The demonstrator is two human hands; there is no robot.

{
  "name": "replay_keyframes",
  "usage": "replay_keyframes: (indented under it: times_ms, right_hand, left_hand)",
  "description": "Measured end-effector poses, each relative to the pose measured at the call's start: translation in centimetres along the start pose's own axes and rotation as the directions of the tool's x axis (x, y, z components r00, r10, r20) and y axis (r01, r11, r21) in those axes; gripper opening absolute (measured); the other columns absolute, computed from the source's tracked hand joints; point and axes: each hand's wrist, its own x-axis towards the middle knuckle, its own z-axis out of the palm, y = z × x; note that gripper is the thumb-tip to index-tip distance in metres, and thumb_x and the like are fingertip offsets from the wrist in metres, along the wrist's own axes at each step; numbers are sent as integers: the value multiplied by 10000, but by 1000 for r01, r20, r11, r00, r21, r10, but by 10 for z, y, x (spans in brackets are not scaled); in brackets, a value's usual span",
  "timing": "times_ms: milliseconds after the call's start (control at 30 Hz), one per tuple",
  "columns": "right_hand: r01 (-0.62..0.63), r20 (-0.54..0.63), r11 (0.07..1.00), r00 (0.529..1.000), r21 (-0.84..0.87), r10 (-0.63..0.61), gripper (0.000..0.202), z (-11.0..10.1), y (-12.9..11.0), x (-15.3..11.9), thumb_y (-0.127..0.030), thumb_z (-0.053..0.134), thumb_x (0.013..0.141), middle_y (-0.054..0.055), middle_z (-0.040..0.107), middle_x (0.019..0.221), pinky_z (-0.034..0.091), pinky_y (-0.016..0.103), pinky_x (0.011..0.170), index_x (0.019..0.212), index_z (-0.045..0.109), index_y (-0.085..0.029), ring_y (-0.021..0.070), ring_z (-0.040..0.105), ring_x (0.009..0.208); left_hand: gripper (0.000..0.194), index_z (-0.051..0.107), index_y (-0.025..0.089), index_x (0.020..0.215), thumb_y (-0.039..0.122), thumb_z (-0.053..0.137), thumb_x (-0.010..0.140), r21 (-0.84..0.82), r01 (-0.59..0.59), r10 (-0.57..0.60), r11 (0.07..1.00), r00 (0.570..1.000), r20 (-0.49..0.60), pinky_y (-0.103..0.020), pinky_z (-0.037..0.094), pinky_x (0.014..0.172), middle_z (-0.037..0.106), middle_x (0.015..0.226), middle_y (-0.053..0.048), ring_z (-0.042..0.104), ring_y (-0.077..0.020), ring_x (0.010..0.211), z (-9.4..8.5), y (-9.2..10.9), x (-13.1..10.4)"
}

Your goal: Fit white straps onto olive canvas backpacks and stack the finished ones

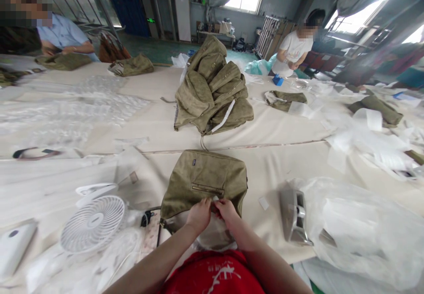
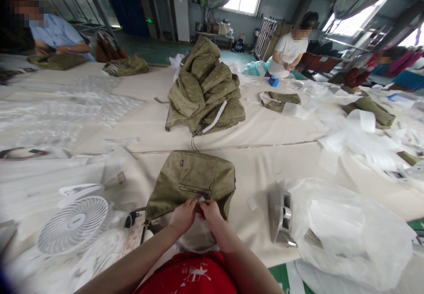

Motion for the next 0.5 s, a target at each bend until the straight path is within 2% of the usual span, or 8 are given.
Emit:
replay_keyframes:
  times_ms: [133,233,367,433,500]
  right_hand:
    - [-39,-25,994,999,104,42,194,3,11,-3,-257,610,745,-58,456,437,273,231,425,581,531,-191,90,387,390]
    - [-76,-27,984,996,163,82,165,3,15,-4,-245,617,712,-71,441,436,267,227,424,589,524,-188,81,372,383]
    - [-97,25,982,995,163,95,174,0,20,-2,-290,640,675,-67,438,425,251,223,403,592,540,-175,75,356,369]
    - [-76,48,989,996,128,71,234,-1,21,-2,-356,670,649,-60,434,420,262,222,395,575,544,-174,76,356,369]
    - [-48,54,995,998,86,44,303,0,19,-6,-437,698,615,-44,446,424,302,228,393,555,544,-183,88,382,377]
  left_hand:
    - [305,608,167,918,296,333,949,-282,191,-181,940,982,62,-309,457,820,674,960,-92,638,-205,934,0,-2,6]
    - [263,612,166,833,288,396,920,-432,256,-221,865,966,132,-317,436,817,676,901,-86,629,-212,914,3,-2,12]
    - [285,565,174,698,267,393,906,-563,318,-208,763,945,252,-278,447,661,616,693,-34,615,-175,723,5,0,19]
    - [305,536,180,642,242,382,898,-636,345,-164,690,931,328,-258,427,544,538,572,0,557,-145,562,-1,-1,20]
    - [275,532,180,623,219,426,874,-705,350,-119,617,927,356,-245,400,463,480,512,24,485,-124,454,-13,-2,15]
